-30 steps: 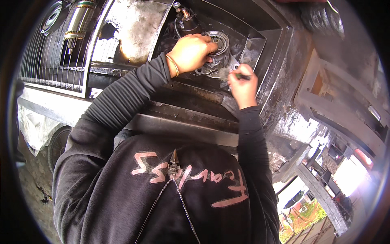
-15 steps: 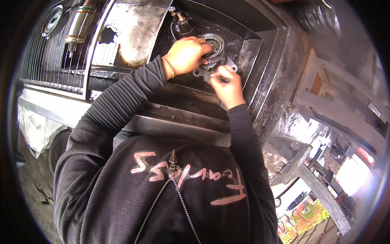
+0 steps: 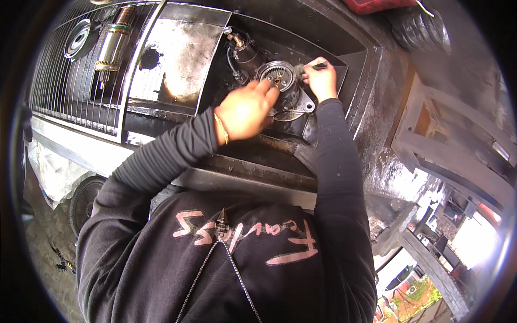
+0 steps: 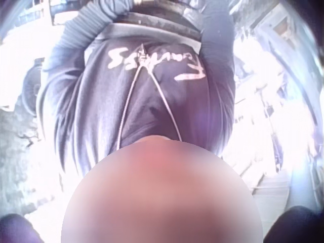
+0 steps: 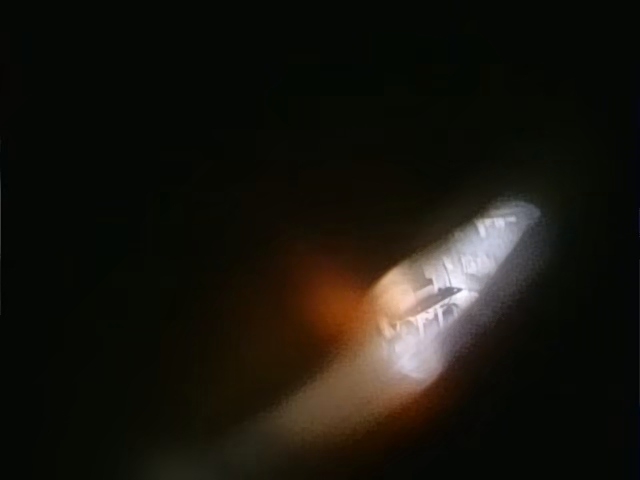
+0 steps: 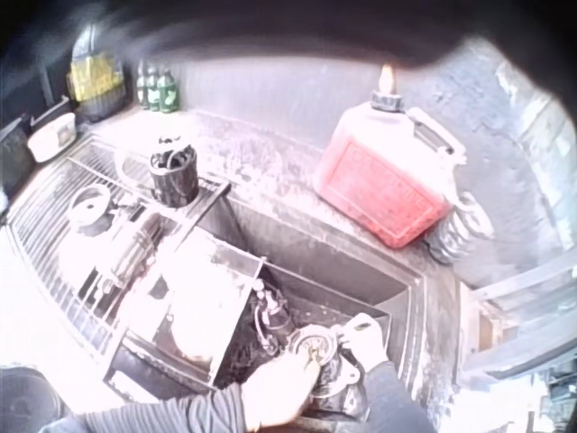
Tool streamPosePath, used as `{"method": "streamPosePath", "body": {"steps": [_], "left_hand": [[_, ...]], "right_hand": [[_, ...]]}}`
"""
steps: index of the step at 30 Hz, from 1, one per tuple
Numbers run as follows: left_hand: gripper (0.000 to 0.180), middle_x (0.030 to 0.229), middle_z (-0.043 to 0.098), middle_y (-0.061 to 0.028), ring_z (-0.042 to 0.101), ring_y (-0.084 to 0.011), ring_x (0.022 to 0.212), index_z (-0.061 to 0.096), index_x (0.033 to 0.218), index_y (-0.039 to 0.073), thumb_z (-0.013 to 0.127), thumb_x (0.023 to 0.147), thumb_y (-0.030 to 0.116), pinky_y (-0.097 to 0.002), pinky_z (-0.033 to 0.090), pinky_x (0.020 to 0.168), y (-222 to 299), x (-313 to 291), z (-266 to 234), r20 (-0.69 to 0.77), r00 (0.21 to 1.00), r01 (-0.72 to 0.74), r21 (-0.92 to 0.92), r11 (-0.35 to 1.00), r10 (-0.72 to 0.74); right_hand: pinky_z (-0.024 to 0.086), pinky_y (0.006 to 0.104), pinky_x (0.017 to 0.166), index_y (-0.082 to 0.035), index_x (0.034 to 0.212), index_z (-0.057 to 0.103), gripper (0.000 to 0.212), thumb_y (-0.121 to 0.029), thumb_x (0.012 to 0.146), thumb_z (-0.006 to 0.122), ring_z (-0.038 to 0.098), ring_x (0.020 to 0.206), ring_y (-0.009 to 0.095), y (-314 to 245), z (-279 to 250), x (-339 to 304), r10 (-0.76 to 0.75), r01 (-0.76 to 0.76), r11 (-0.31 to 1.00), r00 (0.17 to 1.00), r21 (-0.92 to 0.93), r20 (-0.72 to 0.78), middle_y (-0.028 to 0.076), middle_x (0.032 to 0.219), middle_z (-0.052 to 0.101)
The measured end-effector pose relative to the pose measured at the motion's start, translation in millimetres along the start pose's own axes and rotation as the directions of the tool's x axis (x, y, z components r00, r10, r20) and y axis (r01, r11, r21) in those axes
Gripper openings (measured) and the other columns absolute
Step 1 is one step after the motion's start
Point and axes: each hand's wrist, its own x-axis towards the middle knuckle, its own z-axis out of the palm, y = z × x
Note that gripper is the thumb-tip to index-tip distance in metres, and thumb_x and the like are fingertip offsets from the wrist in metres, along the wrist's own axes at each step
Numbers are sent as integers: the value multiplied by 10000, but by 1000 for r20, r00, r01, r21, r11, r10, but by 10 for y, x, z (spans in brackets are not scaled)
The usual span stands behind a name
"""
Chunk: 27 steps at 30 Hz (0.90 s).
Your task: The person scrubs a starter motor and other engine components in a parts washer using a green-handled brush. They rotate the parts to clean multiple surfaces, then lift the cleaned starter motor and a cylindrical component out of the washer and carry them across the workshop floor.
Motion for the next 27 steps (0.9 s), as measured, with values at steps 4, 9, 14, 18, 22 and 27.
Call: {"method": "streamPosePath", "body": {"steps": [4,9,14,18,22,27], "left_hand": [[810,1380,454,-336,458,-437,1326,400,1415,-72,755,806,328,-437,433,1072,256,-175,-121,156,986,41,95,995,-55],[785,1414,338,-460,408,-517,1345,407,1411,-85,710,845,367,-457,371,1125,245,-184,-184,203,978,55,-97,994,-34],[701,1408,330,-474,403,-520,1348,492,1334,-95,708,837,349,-473,360,1131,188,-208,-172,271,962,-22,-47,999,34],[669,1410,322,-479,393,-522,1355,515,1307,-97,700,837,342,-484,356,1131,144,-209,-157,263,963,-46,-39,998,55],[658,1415,304,-488,371,-534,1366,526,1287,-105,681,842,354,-488,342,1138,143,-215,-135,294,955,-19,-66,998,38],[626,1433,260,-497,324,-538,1393,563,1199,-141,664,848,367,-512,293,1163,151,-243,-106,303,952,-43,-44,998,54]], "right_hand": [[532,290,501,-38,772,566,107,17,853,607,649,570,148,106,33,114,200,-202,979,979,-21,-48,58,653,604],[472,233,474,-58,732,554,142,-13,842,633,585,540,94,-909,-72,-51,-178,177,984,976,19,124,12,688,605],[405,268,529,-68,713,536,100,-93,763,619,462,559,67,-1490,524,-127,34,186,962,642,-199,766,-34,608,482],[429,344,575,-54,723,552,136,-149,739,647,498,573,133,-1496,684,-32,76,272,817,823,-508,563,57,594,521],[484,382,616,-9,809,659,172,-170,749,643,556,573,262,-1474,688,-18,65,531,678,646,-509,761,178,639,570],[464,331,551,-44,668,482,203,-129,746,649,527,529,110,-1495,713,-28,109,212,858,815,-468,569,53,583,498]]}}
